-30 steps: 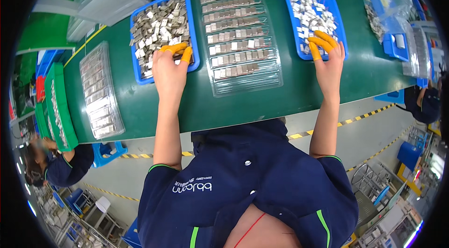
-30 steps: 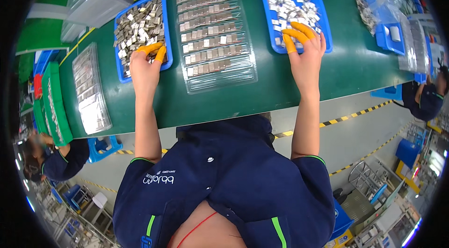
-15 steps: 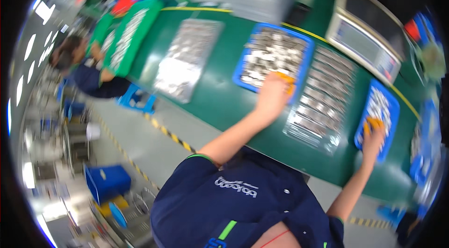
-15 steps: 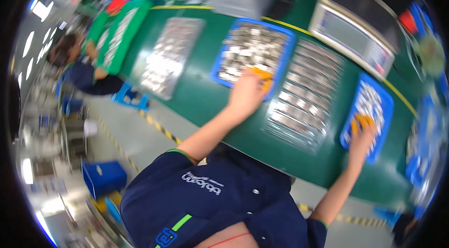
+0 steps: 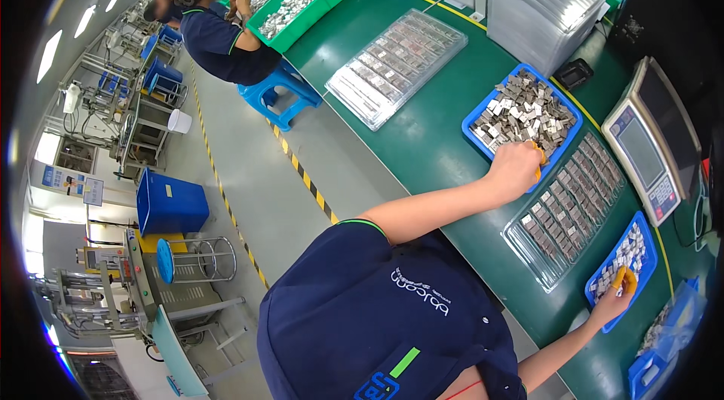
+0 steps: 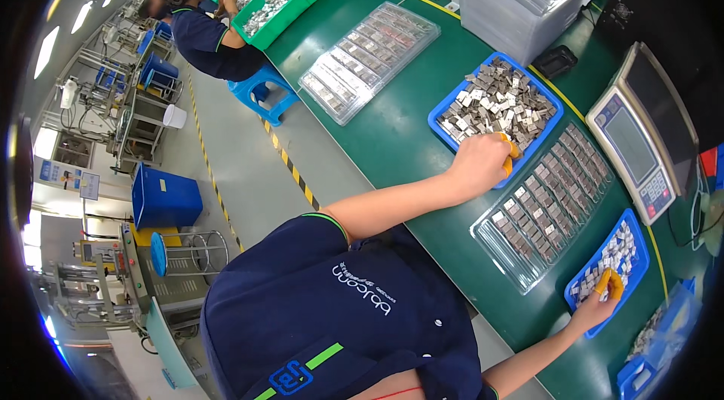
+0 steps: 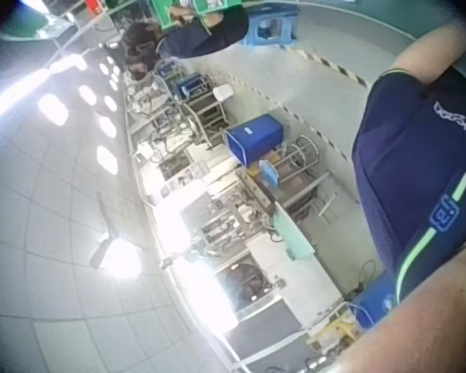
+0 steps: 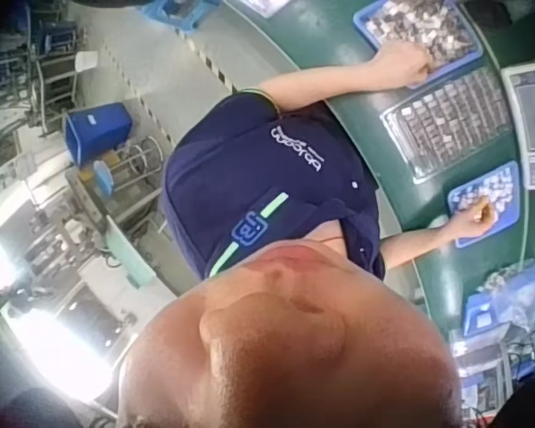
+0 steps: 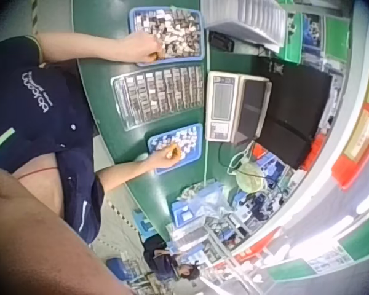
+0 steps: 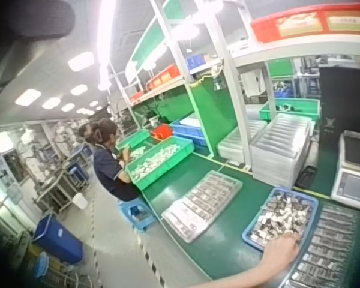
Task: The person picks small metallic components from blue trays and places them into a clear plastic organizer. They use yellow finger cots to handle the parts, repeatedly transferring items from the bulk trays to the slots in the organizer.
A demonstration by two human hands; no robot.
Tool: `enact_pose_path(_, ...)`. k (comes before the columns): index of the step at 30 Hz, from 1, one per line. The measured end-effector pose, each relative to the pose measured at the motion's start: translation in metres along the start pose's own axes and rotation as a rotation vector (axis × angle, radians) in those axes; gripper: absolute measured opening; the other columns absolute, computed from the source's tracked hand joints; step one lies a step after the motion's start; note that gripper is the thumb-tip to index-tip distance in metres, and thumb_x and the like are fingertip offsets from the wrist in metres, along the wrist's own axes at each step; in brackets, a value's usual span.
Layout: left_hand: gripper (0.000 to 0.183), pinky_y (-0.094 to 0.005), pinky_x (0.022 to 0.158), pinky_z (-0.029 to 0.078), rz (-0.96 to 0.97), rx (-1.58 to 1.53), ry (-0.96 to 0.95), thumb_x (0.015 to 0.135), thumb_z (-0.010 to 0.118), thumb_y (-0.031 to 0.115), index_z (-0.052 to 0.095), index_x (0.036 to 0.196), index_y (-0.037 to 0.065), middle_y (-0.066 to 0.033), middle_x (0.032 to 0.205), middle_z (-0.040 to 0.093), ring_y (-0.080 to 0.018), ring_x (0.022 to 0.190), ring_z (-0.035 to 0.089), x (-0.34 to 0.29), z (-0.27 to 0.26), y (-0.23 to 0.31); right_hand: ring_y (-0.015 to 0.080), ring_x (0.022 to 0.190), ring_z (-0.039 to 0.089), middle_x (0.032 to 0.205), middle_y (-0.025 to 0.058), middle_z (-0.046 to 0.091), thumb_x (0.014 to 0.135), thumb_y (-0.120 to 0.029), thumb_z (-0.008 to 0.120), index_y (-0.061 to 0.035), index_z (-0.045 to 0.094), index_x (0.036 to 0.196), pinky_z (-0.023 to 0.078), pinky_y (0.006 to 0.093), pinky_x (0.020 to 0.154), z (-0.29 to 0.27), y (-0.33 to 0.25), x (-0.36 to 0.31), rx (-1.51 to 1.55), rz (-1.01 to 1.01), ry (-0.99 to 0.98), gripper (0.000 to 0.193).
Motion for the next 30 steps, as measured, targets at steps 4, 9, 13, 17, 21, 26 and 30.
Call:
enact_pose_path(4, 0.021, -0.0381, 0.061, 0.050, -0.036, -0.206, 0.140, 0.064, 0.063, 0.004, 0.067, 0.084, 0.004, -0.0145, 0.072, 0.061, -0.0296, 0.065, 0.062, -0.006, -0.029, -0.007, 0.0154, 0.095, 0.056, 0.101, 0.0078, 0.061, 0.085, -0.009, 0.061, 0.0012, 0.059, 0.105, 0.043, 0.0270, 0.084, -0.006, 0.004, 0.000, 0.307, 0.007, 0.073, 0.022)
enact_pose_path(9, 0.025, -0.0280, 0.062, 0.050, -0.299, -0.707, -0.043, 0.065, 0.065, 0.003, 0.067, 0.089, 0.003, -0.0114, 0.078, 0.067, -0.0161, 0.067, 0.064, -0.015, -0.022, -0.032, 0.0151, 0.093, 0.058, 0.099, 0.0087, 0.065, 0.083, -0.008, 0.063, 0.0019, 0.062, 0.104, 0.043, 0.0263, 0.085, -0.006, -0.036, -0.013, -0.021, -0.009, 0.027, 0.023)
enact_pose_path(13, 0.029, -0.0261, 0.072, 0.050, -0.306, -1.027, -0.164, 0.072, 0.067, 0.003, 0.063, 0.100, -0.002, -0.0059, 0.085, 0.067, -0.0130, 0.079, 0.064, -0.018, -0.004, -0.028, 0.0140, 0.083, 0.061, 0.096, 0.0099, 0.066, 0.079, -0.002, 0.067, 0.0020, 0.062, 0.107, 0.050, 0.0267, 0.077, -0.006, -0.059, -0.024, -0.022, 0.029, 0.152, 0.029)
enact_pose_path(17, 0.025, -0.0278, 0.081, 0.049, -0.360, -1.280, -0.268, 0.079, 0.065, 0.003, 0.060, 0.103, -0.005, -0.0099, 0.096, 0.064, -0.0199, 0.089, 0.063, -0.024, 0.004, -0.009, 0.0112, 0.076, 0.061, 0.087, 0.0081, 0.067, 0.079, -0.002, 0.066, 0.0003, 0.066, 0.101, 0.050, 0.0240, 0.069, 0.003, -0.133, -0.035, -0.067, -0.085, 0.203, 0.023)
enact_pose_path(21, 0.024, -0.0293, 0.080, 0.052, -0.471, -1.412, -0.363, 0.081, 0.062, 0.000, 0.059, 0.104, -0.006, -0.0129, 0.097, 0.063, -0.0237, 0.089, 0.063, -0.035, 0.012, 0.007, 0.0166, 0.070, 0.060, 0.083, 0.0093, 0.067, 0.075, -0.004, 0.070, -0.0014, 0.067, 0.091, 0.048, 0.0272, 0.068, 0.001, -0.195, -0.048, -0.038, -0.188, 0.354, 0.017)
enact_pose_path(26, 0.024, -0.0289, 0.076, 0.053, -0.469, -1.497, -0.440, 0.079, 0.064, -0.001, 0.060, 0.102, -0.006, -0.0145, 0.094, 0.064, -0.0229, 0.085, 0.065, -0.050, 0.020, 0.016, 0.0140, 0.082, 0.061, 0.092, 0.0093, 0.066, 0.082, 0.000, 0.062, 0.0044, 0.064, 0.096, 0.046, 0.0250, 0.077, 0.049, -0.195, -0.059, 0.235, 0.002, 0.027, 0.015)
enact_pose_path(30, 0.026, -0.0293, 0.075, 0.054, -0.404, -1.476, -0.452, 0.078, 0.065, -0.001, 0.060, 0.103, -0.007, -0.0145, 0.092, 0.065, -0.0226, 0.083, 0.065, -0.055, 0.020, 0.019, 0.0150, 0.088, 0.062, 0.095, 0.0105, 0.066, 0.083, -0.003, 0.061, 0.0048, 0.063, 0.100, 0.047, 0.0259, 0.081, 0.098, -0.185, -0.077, 0.744, 0.299, -0.180, 0.019)
Point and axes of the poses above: each hand's wrist, its own x-axis towards the middle knuckle, its own z-axis out of the palm, y = z × x, the point moved 9 cm from there along x, towards the middle knuckle
